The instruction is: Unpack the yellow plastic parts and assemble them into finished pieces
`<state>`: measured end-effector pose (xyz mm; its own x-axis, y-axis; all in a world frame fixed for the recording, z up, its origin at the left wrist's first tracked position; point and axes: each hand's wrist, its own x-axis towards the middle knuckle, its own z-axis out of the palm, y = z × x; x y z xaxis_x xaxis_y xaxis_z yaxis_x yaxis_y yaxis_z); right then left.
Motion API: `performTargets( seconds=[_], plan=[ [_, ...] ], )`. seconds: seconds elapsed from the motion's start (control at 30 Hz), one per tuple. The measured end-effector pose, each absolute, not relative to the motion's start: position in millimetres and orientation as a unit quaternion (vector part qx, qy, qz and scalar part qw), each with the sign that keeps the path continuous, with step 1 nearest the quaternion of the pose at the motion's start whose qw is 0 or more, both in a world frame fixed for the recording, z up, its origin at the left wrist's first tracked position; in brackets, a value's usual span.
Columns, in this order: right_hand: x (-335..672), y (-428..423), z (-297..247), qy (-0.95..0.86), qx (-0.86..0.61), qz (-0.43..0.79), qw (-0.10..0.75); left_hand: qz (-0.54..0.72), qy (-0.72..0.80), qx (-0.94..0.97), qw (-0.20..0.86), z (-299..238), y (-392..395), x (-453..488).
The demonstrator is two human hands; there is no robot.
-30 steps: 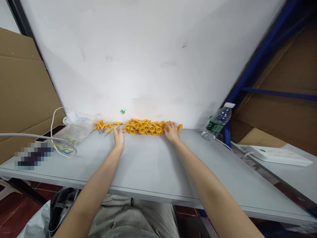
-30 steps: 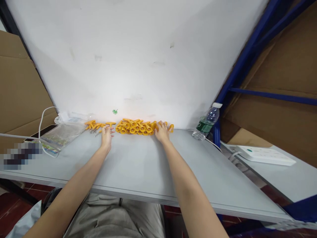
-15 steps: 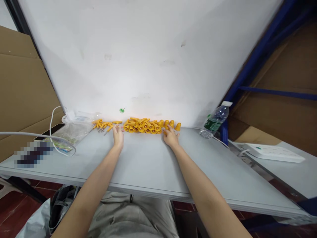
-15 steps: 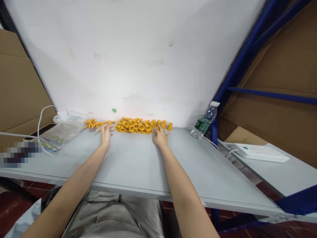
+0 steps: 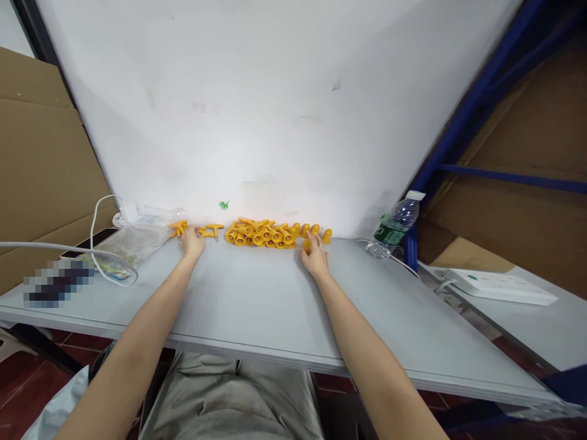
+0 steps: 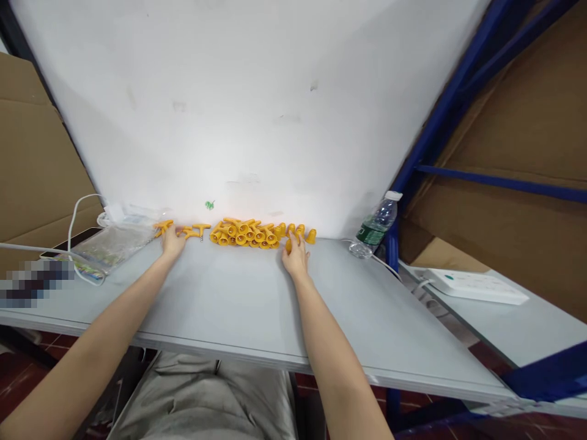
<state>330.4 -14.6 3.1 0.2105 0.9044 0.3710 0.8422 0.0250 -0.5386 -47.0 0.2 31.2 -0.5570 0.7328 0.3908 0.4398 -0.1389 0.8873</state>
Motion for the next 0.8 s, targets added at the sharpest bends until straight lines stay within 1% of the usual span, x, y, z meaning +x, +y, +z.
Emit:
performTargets(
  seconds=[0.1, 0.17, 0.27, 0.33, 0.43, 0.57, 0.67, 0.8],
  plan=[
    [328, -18, 7, -0.638, -0.703, 0.053, 0.311, 0.432, 0.664, 0.609, 0.049, 32, -2, -48],
    [326, -19, 9, -0.645, -0.714, 0.059, 0.267, 0.313, 0.662, 0.680, 0.021, 36, -1, -46],
    [323, -21, 11, -0.655, -0.729, 0.071, 0.186, 0.165, 0.678, 0.716, -0.016, 45, 8, -40],
    [323, -22, 11, -0.661, -0.731, 0.076, 0.153, 0.107, 0.692, 0.713, -0.036, 51, 17, -34],
    [323, -23, 11, -0.663, -0.731, 0.076, 0.145, 0.056, 0.709, 0.702, -0.040, 57, 33, -27],
    [324, -23, 11, -0.664, -0.730, 0.077, 0.143, 0.021, 0.718, 0.696, 0.007, 57, 50, -22],
    [325, -23, 11, -0.664, -0.729, 0.082, 0.144, 0.019, 0.722, 0.690, 0.035, 55, 58, -22],
    [326, -22, 8, -0.662, -0.730, 0.081, 0.149, 0.036, 0.729, 0.682, 0.041, 50, 64, -22]
  ],
)
